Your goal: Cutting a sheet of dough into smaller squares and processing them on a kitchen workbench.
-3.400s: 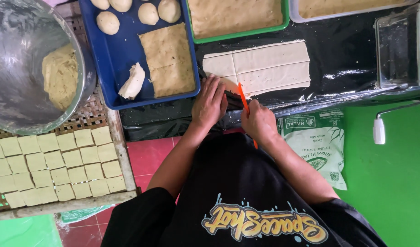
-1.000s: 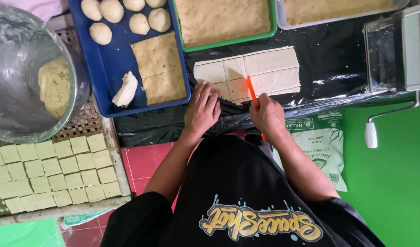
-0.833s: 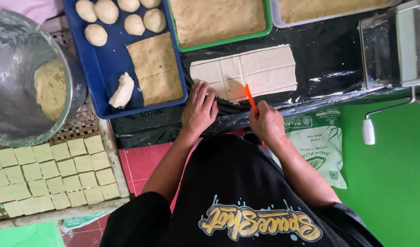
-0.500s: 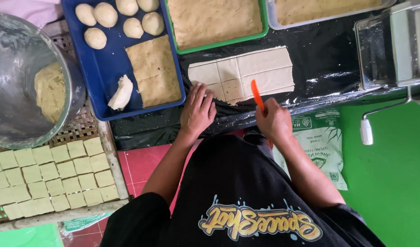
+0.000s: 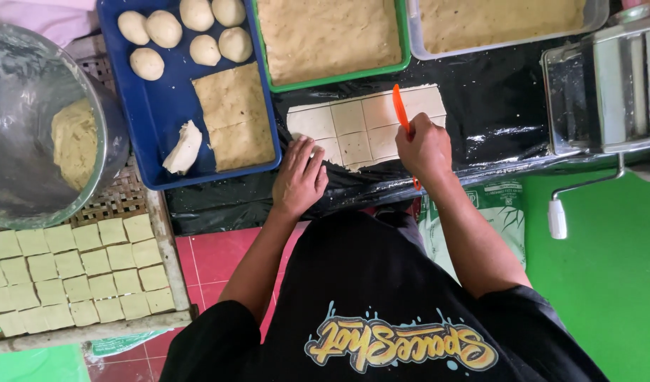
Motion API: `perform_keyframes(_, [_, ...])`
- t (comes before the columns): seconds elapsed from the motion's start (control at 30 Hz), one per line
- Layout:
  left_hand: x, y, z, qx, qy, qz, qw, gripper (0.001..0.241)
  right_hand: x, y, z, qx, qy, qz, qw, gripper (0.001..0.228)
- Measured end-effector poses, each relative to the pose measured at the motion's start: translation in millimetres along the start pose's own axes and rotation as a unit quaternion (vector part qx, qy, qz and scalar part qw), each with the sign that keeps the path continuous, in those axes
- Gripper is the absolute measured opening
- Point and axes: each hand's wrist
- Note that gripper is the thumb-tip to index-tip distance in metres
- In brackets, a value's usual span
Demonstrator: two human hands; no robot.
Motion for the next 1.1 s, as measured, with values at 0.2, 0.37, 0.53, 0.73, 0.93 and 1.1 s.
perform_keyframes(0.2, [-0.1, -1.4, 0.8, 0.003, 0.002, 0.002, 1.000, 0.029, 2.7, -11.7, 3.1, -0.008, -0.003, -0.009, 1.000, 0.019])
perform_keyframes(0.37, [-0.7, -0.9, 2.4, 0.005, -0.003, 0.002, 1.000, 0.029, 8.0, -16.2, 2.9, -0.011, -0.016, -0.016, 1.000, 0.016])
perform_keyframes(0.53, [-0.3, -1.9, 2.8, 0.010, -0.004, 0.003, 1.000, 0.029, 7.0, -16.7, 0.7, -0.008, -0.028, -0.028, 0.999, 0.016])
perform_keyframes(0.73, [0.4, -3.3, 1.3, 0.008, -0.003, -0.002, 1.000, 0.029, 5.6, -16.8, 1.0, -0.005, -0.026, -0.033, 0.999, 0.017])
perform_keyframes(0.93, [-0.7, -3.3, 1.2, -0.001, 0.008, -0.002, 1.000, 0.029, 5.2, -19.3, 5.0, -0.029, -0.004, -0.010, 1.000, 0.019])
perform_keyframes(1.1, [-0.6, -3.1, 1.2, 0.005, 0.005, 0.000, 1.000, 0.029, 8.7, -12.6, 10.3, -0.057, 0.009, 0.046, 0.997, 0.025])
Point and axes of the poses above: each hand's wrist, its own y-axis away from the middle knuckle, its own z-axis out of the palm, x = y × z, and after that the axes turned 9 degrees about -y, right-handed
